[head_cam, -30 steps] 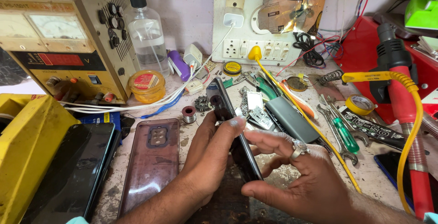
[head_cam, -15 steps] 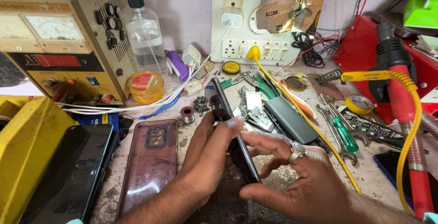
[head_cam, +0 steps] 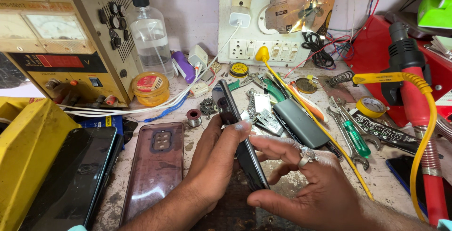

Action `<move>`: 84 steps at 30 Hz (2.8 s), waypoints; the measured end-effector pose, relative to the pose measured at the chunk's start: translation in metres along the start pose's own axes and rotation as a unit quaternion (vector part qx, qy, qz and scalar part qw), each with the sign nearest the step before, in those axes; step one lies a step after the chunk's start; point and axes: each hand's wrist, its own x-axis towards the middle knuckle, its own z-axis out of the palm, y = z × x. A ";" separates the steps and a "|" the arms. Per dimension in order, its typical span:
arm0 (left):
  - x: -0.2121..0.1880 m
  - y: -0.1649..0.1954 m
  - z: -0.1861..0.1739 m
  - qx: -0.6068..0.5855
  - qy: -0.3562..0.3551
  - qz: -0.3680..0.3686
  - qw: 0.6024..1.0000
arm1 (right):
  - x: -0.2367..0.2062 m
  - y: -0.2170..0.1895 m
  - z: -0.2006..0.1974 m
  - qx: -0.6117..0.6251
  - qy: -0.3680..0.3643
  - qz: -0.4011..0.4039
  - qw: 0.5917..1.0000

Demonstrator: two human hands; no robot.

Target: The person pries the back cover off a smartphone by hand, then uses a screwdriver to unscrew and remove internal components from the phone body on a cluttered repair workbench. Other phones and repair tools lie around the work area.

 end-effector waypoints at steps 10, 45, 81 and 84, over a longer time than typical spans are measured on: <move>0.001 -0.003 -0.001 0.008 0.009 0.037 0.999 | 0.003 -0.002 -0.002 0.022 -0.016 0.002 1.000; 0.008 0.003 -0.031 0.117 -0.146 0.332 0.925 | 0.031 0.042 -0.023 0.232 0.127 0.168 0.950; -0.016 0.026 -0.009 0.270 -0.266 0.446 0.810 | 0.017 0.014 0.000 0.471 0.008 0.259 0.843; -0.015 0.025 -0.010 0.266 -0.270 0.447 0.810 | 0.018 0.009 0.000 0.481 -0.010 0.252 0.840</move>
